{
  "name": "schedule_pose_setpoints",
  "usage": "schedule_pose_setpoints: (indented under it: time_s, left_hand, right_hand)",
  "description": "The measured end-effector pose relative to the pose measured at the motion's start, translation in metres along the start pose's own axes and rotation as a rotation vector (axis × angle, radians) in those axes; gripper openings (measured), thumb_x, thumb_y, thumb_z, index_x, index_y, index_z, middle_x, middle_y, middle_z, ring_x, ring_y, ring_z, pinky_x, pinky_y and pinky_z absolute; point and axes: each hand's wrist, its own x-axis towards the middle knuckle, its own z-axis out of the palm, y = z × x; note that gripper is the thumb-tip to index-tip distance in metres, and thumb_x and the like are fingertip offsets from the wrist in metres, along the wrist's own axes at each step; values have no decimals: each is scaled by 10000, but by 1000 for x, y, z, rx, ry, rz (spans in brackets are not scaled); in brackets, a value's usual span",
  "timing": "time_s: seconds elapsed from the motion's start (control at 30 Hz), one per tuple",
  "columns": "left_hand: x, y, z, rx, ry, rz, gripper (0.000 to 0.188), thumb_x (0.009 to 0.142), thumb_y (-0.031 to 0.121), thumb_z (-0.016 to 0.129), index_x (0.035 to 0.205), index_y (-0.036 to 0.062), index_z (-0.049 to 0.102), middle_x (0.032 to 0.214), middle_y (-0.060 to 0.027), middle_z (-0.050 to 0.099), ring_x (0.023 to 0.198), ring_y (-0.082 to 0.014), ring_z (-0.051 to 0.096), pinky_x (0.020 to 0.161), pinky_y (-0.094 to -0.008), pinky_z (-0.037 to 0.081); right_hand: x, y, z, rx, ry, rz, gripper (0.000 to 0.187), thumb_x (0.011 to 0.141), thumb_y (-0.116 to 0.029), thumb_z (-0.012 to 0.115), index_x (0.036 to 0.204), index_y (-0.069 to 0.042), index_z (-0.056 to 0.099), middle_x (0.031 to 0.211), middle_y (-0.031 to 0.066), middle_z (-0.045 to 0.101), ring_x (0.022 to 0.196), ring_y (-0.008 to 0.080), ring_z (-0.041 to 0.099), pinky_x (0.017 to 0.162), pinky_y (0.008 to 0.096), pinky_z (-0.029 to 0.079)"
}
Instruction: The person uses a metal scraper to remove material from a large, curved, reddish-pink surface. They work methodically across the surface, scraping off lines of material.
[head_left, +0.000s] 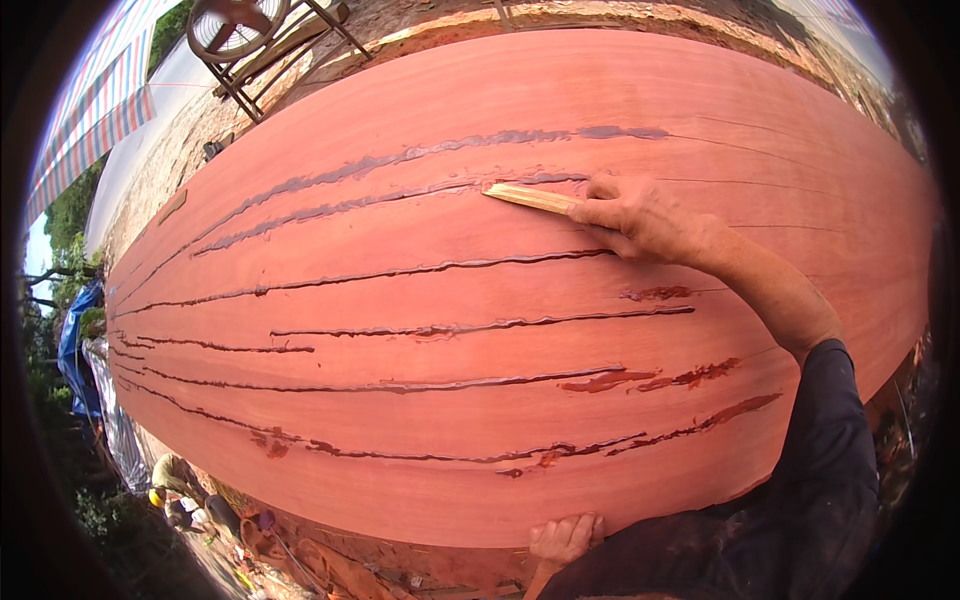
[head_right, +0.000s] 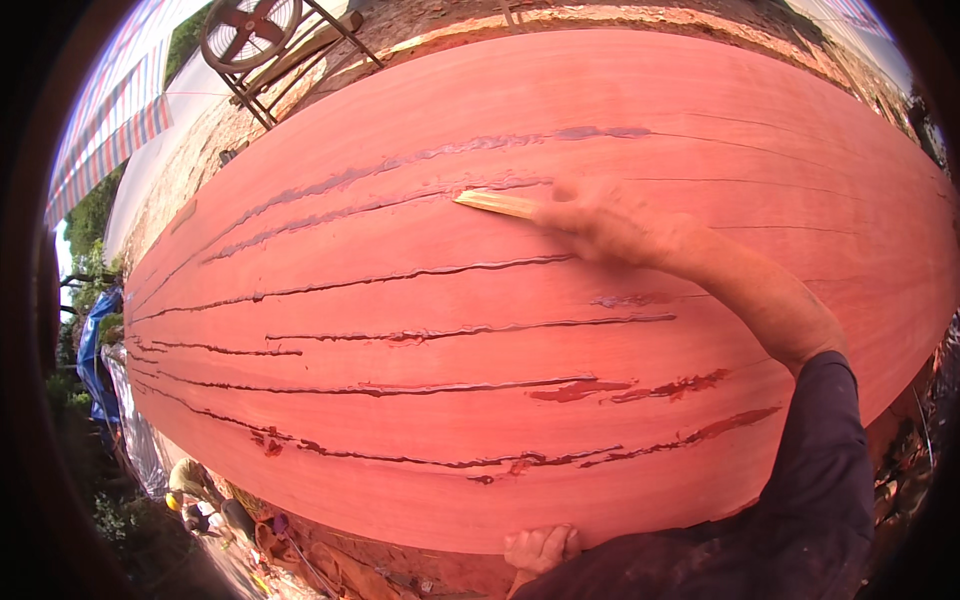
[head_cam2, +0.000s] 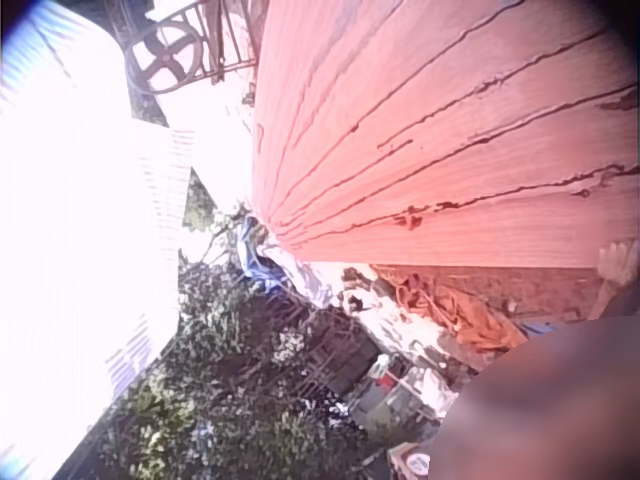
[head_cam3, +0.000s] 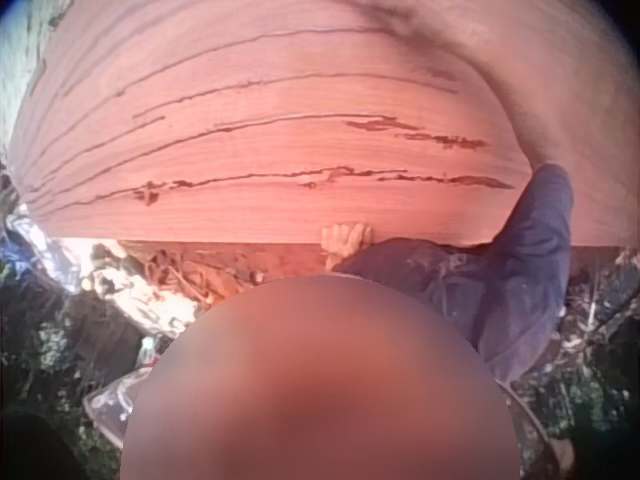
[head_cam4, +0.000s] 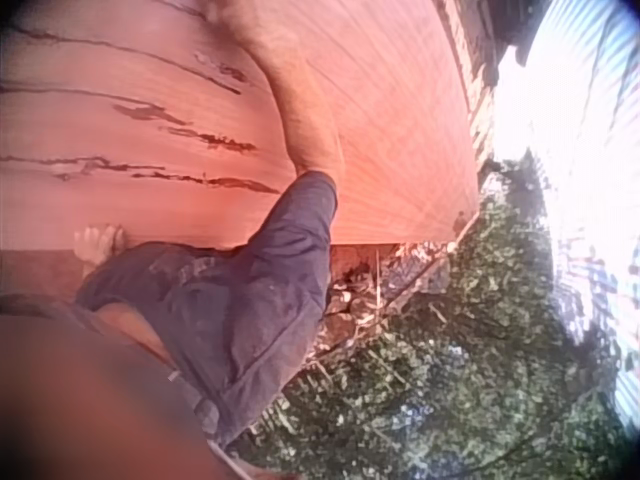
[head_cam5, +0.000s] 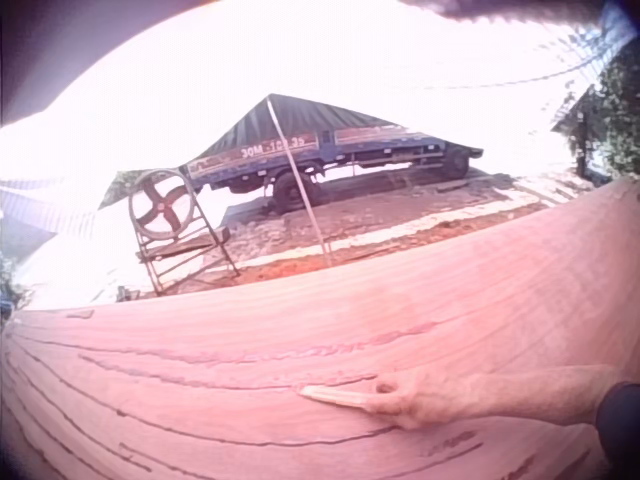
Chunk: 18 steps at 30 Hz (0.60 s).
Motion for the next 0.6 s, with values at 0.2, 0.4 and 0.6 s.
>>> schedule_pose_setpoints:
  time_s: [0.2, 0.4, 0.6]
  left_hand:
    - [1, 0, 1, 11, 15, 4, 122, 806, 249, 814, 861, 216, 710, 709, 54, 626, 537, -168, 515, 563, -344, 376]
    - [3, 0, 0, 1, 15, 11, 125, 809, 257, 813, 854, 211, 706, 712, 49, 632, 535, -168, 514, 560, -350, 376]
    - [3, 0, 0, 4, 16, 10, 134, 807, 258, 816, 861, 205, 705, 716, 43, 637, 535, -168, 515, 560, -351, 376]
  right_hand:
    - [-10, -4, -6, 14, -39, -32, 174, 873, -50, 688, 1043, -91, 682, 856, 147, 574, 708, 356, 600, 598, 448, 492]
    - [-11, -1, -16, 250, 200, 64, 156, 955, -19, 664, 1101, -43, 715, 858, 105, 646, 725, 246, 622, 611, 357, 498]
    - [-12, 16, -25, 607, 173, 518, 182, 989, 4, 613, 1133, 5, 724, 904, 39, 699, 803, 110, 628, 726, 283, 526]
